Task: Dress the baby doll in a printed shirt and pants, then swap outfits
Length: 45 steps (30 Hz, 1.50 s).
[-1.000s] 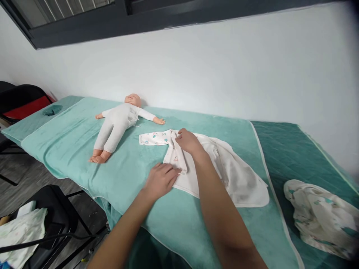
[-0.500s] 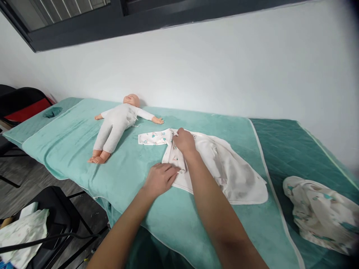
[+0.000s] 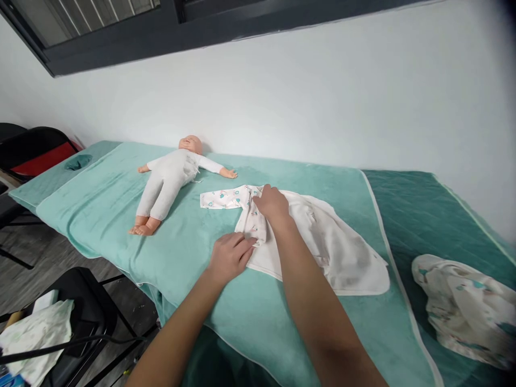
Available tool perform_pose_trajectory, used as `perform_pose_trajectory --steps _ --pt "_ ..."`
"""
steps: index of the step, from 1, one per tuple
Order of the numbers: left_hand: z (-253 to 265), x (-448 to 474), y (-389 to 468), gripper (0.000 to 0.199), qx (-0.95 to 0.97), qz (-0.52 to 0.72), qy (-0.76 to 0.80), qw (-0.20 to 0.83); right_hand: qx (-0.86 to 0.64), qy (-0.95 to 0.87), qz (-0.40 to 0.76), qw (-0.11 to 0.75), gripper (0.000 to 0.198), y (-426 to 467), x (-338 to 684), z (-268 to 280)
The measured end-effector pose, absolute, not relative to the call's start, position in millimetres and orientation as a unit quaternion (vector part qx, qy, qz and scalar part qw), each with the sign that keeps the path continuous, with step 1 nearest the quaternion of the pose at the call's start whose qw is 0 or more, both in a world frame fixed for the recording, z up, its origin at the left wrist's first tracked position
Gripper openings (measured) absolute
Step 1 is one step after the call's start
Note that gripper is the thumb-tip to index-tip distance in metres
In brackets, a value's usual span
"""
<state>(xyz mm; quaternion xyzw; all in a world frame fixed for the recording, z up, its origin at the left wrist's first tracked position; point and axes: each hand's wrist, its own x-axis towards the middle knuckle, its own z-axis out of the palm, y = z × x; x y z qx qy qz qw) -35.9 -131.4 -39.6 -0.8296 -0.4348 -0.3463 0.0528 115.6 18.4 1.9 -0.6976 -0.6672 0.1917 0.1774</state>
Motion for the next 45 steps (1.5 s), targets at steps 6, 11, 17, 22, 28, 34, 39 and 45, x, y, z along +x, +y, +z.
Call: perform_pose_trajectory --steps 6,11,17,22,28,34,39,45 --pt "-45 -38 -130 0.018 -0.800 -0.387 -0.455 0.053 -0.707 -0.636 0.237 0.199 0.014 34 133 -4" --pt "-46 -38 -131 0.023 -0.811 -0.356 -0.458 0.073 -0.733 -0.585 0.256 0.235 0.013 39 147 -5" --pt "-46 -37 -135 0.020 -0.805 -0.383 -0.448 0.061 -0.718 -0.558 0.294 0.296 0.011 37 149 -2" --pt "-48 -45 -130 0.021 -0.587 -0.556 -0.585 -0.074 -0.607 -0.567 0.376 0.411 0.032 39 127 -1" --pt "-53 -50 -121 0.020 -0.399 -0.652 -0.629 -0.140 -0.473 -0.625 0.432 0.446 0.034 36 100 -10" --pt "-43 -70 -102 0.031 -0.413 -0.589 -0.686 -0.108 -0.461 -0.663 0.400 0.433 0.022 27 101 -11" --pt "-31 -106 -51 0.036 -0.442 -0.439 -0.779 -0.069 -0.468 -0.685 0.389 0.400 0.023 23 100 -10" --pt "-30 -121 -16 0.031 -0.506 -0.404 -0.757 -0.087 -0.457 -0.714 0.354 0.395 0.024 19 98 -8"
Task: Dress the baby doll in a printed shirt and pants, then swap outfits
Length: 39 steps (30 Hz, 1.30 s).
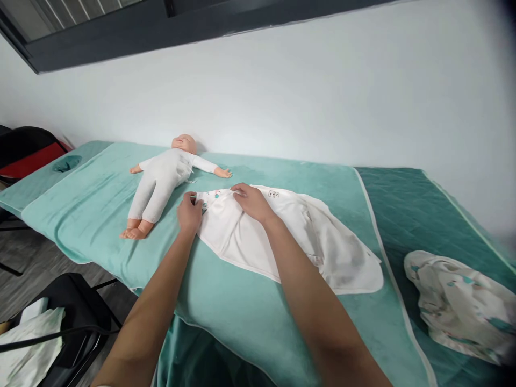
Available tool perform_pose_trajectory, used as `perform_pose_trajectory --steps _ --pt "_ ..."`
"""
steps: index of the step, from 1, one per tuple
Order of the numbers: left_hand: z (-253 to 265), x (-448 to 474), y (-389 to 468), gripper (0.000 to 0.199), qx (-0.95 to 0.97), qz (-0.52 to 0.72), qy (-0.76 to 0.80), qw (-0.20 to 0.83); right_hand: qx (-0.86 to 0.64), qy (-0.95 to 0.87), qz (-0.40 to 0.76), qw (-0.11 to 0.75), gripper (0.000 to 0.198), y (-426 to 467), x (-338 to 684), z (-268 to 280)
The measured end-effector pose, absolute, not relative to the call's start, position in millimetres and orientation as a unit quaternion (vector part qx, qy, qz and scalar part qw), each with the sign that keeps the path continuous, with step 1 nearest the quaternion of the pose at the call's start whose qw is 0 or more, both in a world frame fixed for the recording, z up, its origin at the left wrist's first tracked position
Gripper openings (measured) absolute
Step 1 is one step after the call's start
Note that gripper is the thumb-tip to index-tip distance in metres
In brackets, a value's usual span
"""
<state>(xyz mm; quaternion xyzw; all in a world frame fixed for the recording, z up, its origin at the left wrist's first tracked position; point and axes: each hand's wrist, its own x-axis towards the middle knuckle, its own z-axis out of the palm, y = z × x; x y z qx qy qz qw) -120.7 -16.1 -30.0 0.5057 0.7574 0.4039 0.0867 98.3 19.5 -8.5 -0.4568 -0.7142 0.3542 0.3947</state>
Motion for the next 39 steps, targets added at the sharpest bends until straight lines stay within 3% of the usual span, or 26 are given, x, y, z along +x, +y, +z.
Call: perform_pose_trajectory --steps 6,9,12,16,20,25,28,33,35,39 --pt "-33 -137 8 0.019 0.479 0.497 0.721 0.067 -0.434 -0.762 0.314 0.365 0.035 15 91 -9" --pt "-36 -142 17 0.020 0.475 0.503 0.720 0.060 -0.433 -0.818 0.250 0.285 0.046 13 85 -15" --pt "-39 -142 14 0.018 0.518 0.495 0.698 -0.011 -0.437 -0.857 0.201 0.184 0.057 11 82 -19" --pt "-37 -128 -14 0.011 0.589 0.481 0.645 -0.071 -0.459 -0.859 0.170 0.148 0.064 11 84 -23" --pt "-31 -103 -69 0.009 0.725 0.409 0.551 -0.052 -0.515 -0.834 0.123 0.154 0.069 10 89 -28" --pt "-30 -80 -127 0.029 0.845 0.246 0.472 -0.059 -0.551 -0.818 0.088 0.139 0.071 -26 97 -32" --pt "-33 -78 -139 0.038 0.831 0.247 0.493 -0.077 -0.500 -0.844 0.105 0.162 0.067 -75 112 -31" --pt "-35 -77 -138 0.037 0.818 0.261 0.502 -0.101 -0.401 -0.868 0.209 0.206 0.048 -143 173 -13" --pt "-34 -75 -138 0.034 0.812 0.269 0.503 -0.123 -0.466 -0.785 0.272 0.305 0.039 -143 213 -4" --pt "-32 -71 -139 0.027 0.806 0.284 0.491 -0.168 -0.618 -0.663 0.173 0.386 0.041 -108 294 -5"
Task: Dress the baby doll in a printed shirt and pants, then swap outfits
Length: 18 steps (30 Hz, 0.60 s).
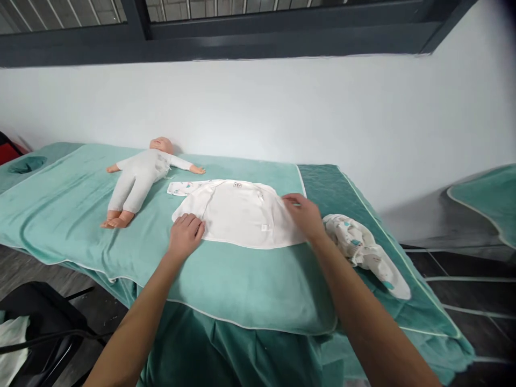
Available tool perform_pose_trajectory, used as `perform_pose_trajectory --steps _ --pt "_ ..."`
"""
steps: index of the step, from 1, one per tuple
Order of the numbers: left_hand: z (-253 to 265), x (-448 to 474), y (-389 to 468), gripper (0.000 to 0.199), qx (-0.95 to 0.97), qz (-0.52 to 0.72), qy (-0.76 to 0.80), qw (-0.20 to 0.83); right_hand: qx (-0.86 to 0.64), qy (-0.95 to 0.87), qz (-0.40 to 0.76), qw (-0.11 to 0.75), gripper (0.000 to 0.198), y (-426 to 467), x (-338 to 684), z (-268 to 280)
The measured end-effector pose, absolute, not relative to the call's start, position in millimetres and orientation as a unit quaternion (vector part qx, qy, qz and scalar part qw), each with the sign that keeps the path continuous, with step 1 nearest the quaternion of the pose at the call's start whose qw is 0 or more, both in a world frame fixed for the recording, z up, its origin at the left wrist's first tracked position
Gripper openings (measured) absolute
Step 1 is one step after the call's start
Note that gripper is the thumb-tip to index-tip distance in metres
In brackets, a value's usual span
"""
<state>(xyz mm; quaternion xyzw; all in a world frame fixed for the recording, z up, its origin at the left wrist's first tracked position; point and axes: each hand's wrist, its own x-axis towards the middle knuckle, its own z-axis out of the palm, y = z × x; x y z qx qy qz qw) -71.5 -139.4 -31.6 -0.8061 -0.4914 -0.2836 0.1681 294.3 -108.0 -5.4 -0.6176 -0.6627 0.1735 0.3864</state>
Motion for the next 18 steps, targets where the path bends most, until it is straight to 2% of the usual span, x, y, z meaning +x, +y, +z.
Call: perform_pose_trajectory --steps 1,3,6,9,11,15,18 --pt "-31 -70 -140 0.024 -0.807 -0.284 -0.485 0.180 -0.690 -0.613 0.106 0.370 0.036 -99 308 -10" --pt "-31 -66 -142 0.018 -0.808 -0.286 -0.474 0.202 -0.762 -0.576 0.063 0.289 0.032 -87 325 -20" --pt "-31 -52 -145 0.013 -0.800 -0.308 -0.473 0.201 -0.777 -0.596 0.089 0.180 0.033 -84 327 -29" --pt "-31 -30 -146 0.014 -0.795 -0.351 -0.476 0.135 -0.750 -0.630 0.118 0.164 0.035 -89 324 -30" --pt "-29 -10 -143 0.019 -0.790 -0.382 -0.478 0.044 -0.735 -0.615 0.153 0.243 0.032 -91 327 -30" --pt "-25 32 -123 0.031 -0.752 -0.392 -0.507 -0.153 -0.683 -0.476 0.233 0.503 0.033 -85 340 -36" --pt "-26 66 -97 0.038 -0.761 -0.350 -0.507 -0.204 -0.672 -0.412 0.203 0.580 0.034 -79 343 -42"
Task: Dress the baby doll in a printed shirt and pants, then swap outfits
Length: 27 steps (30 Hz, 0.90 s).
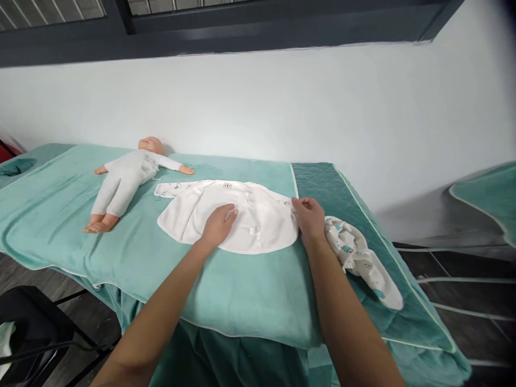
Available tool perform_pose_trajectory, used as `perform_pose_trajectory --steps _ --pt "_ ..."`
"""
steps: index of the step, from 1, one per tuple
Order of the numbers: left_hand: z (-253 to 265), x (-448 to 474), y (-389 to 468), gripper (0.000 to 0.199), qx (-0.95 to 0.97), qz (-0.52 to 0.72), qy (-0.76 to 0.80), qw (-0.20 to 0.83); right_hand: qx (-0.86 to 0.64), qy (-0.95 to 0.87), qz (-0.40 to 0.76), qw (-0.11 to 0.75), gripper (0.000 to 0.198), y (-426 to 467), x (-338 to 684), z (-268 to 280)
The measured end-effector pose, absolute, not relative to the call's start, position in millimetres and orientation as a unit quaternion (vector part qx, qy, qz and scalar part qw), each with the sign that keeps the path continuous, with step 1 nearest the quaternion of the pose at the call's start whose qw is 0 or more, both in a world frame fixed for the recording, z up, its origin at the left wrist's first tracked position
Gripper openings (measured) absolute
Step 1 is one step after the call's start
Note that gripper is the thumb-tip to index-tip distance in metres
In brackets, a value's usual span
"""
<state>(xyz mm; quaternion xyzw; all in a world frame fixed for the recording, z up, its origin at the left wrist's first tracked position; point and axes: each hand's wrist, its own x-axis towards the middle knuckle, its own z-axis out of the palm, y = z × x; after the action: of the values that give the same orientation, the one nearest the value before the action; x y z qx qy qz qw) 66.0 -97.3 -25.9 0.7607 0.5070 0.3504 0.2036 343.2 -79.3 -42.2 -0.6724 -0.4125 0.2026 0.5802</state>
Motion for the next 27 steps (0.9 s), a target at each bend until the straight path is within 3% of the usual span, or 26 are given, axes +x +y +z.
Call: perform_pose_trajectory --steps 5,14,20,23,27 --pt "-29 115 -61 0.042 0.825 0.253 0.475 0.171 -0.652 -0.347 0.124 0.663 0.036 -73 342 -49" --pt "-27 127 -48 0.042 0.846 0.230 0.457 0.148 -0.684 -0.363 0.067 0.629 0.022 -36 357 -40" --pt "-28 127 -49 0.055 0.830 0.234 0.473 0.180 -0.638 -0.482 0.021 0.600 0.030 -45 338 -23" --pt "-29 128 -49 0.067 0.824 0.240 0.474 0.196 -0.592 -0.574 0.048 0.563 0.036 -57 315 -24" --pt "-31 129 -48 0.060 0.831 0.250 0.466 0.173 -0.556 -0.718 0.087 0.410 0.044 -62 295 -34"
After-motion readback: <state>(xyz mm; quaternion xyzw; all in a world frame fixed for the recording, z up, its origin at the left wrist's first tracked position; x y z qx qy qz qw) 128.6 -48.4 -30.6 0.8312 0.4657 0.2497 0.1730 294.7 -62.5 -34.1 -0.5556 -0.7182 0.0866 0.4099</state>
